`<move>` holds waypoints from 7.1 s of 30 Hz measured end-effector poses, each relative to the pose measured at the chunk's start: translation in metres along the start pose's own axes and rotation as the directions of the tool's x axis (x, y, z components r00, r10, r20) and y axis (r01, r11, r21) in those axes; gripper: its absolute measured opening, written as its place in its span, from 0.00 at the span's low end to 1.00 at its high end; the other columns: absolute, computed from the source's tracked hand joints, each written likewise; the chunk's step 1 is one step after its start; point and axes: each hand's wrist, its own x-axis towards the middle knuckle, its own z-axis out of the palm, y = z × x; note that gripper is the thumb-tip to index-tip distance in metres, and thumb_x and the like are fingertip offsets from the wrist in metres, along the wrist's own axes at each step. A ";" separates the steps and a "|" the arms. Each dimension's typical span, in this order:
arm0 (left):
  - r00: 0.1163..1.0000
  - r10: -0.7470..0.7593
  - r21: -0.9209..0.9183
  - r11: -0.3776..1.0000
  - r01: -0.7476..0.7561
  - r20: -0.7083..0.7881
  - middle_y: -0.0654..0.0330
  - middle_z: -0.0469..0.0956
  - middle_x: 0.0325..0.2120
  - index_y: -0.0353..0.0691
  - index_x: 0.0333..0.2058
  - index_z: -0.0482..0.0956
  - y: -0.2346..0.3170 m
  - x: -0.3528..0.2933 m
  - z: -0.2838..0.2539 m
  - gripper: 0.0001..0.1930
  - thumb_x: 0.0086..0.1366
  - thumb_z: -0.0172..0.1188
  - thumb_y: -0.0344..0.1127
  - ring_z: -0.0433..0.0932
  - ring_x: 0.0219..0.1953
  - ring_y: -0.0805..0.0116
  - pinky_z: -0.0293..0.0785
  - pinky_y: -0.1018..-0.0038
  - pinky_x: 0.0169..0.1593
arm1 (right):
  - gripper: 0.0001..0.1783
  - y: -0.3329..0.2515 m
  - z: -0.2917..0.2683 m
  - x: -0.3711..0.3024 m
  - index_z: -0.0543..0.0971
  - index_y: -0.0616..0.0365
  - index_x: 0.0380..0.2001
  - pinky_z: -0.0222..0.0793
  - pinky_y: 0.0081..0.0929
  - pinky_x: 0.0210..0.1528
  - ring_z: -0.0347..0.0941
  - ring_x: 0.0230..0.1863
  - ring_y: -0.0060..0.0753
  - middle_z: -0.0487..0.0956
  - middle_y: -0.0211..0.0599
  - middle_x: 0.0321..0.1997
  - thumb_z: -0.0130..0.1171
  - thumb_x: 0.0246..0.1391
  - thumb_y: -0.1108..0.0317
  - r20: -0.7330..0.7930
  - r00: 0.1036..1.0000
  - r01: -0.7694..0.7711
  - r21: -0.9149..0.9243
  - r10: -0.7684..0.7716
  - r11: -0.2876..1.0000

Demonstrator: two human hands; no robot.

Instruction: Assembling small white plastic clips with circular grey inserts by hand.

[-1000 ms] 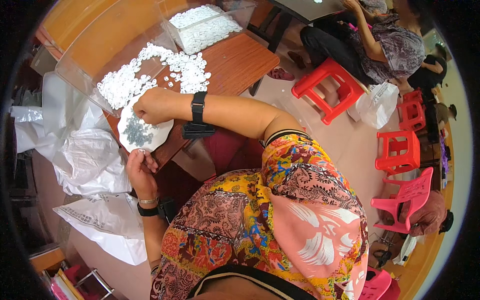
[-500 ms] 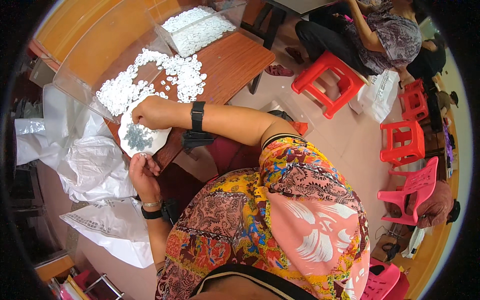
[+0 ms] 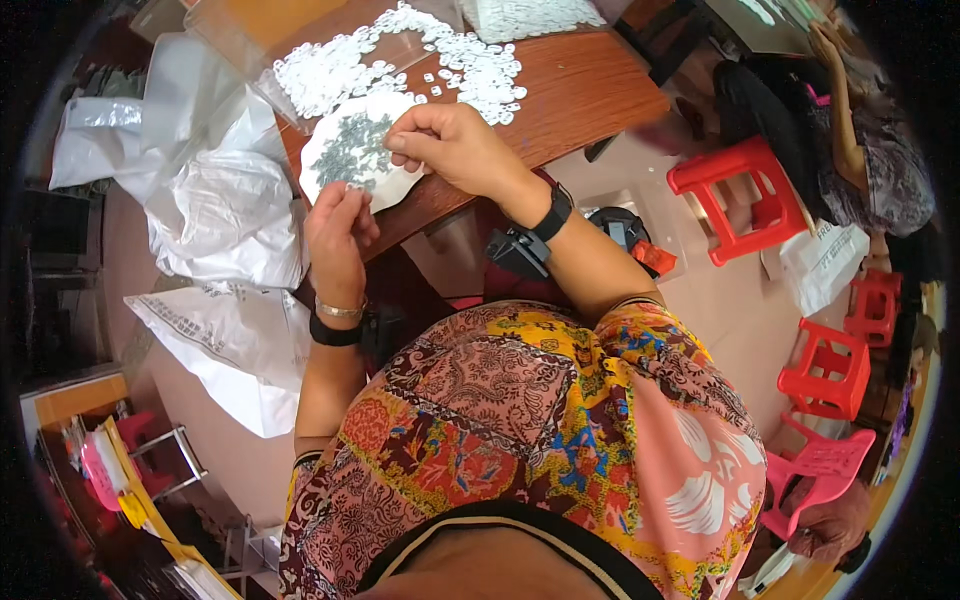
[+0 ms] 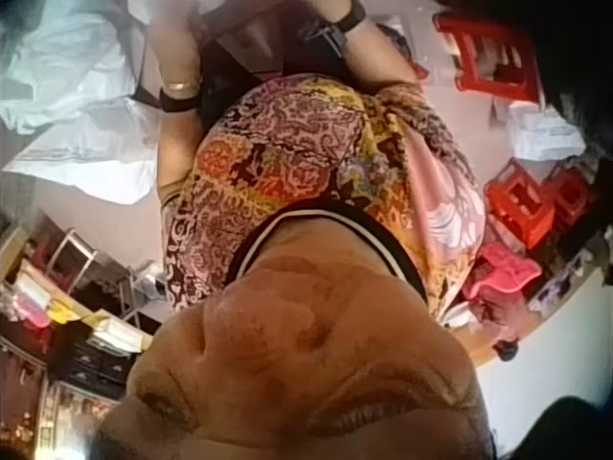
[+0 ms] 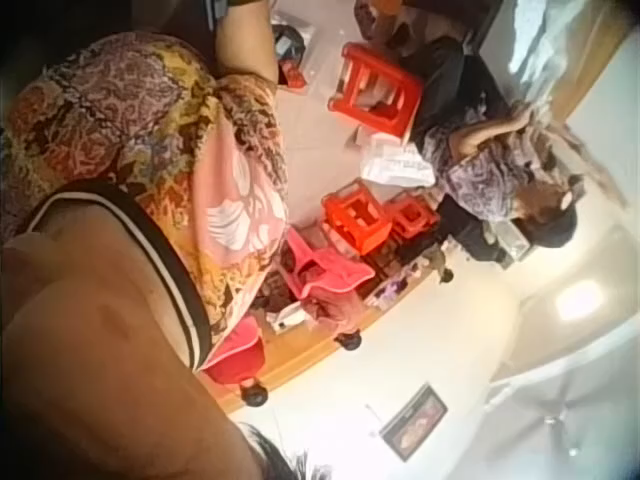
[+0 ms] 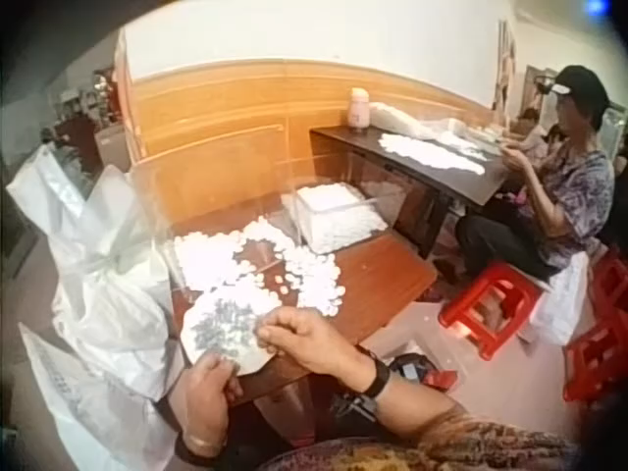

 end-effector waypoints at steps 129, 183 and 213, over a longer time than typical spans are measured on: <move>0.969 0.151 -0.413 0.909 -0.058 0.196 0.58 0.76 0.24 0.34 0.32 0.70 -0.005 0.009 0.000 0.09 0.63 0.46 0.34 0.74 0.24 0.73 0.67 0.82 0.28 | 0.09 -0.002 0.018 -0.008 0.76 0.61 0.38 0.66 0.12 0.30 0.69 0.28 0.11 0.75 0.24 0.25 0.54 0.57 0.69 0.036 0.999 0.033 0.013 -0.034 0.999; 0.968 0.222 -0.308 0.935 -0.176 0.120 0.56 0.77 0.26 0.32 0.30 0.72 0.001 -0.003 0.009 0.09 0.62 0.47 0.32 0.73 0.25 0.73 0.68 0.80 0.31 | 0.06 -0.005 0.016 -0.014 0.78 0.63 0.31 0.65 0.12 0.27 0.70 0.24 0.14 0.77 0.27 0.25 0.61 0.49 0.73 0.026 0.999 0.035 0.055 -0.036 0.998; 0.998 0.059 -0.204 0.977 -0.055 0.012 0.67 0.69 0.16 0.38 0.24 0.71 -0.008 -0.004 0.016 0.09 0.61 0.50 0.34 0.65 0.16 0.80 0.58 0.85 0.20 | 0.09 0.005 0.018 -0.010 0.78 0.61 0.36 0.69 0.12 0.31 0.72 0.27 0.16 0.78 0.30 0.28 0.59 0.51 0.70 -0.019 0.988 -0.139 0.336 0.154 0.931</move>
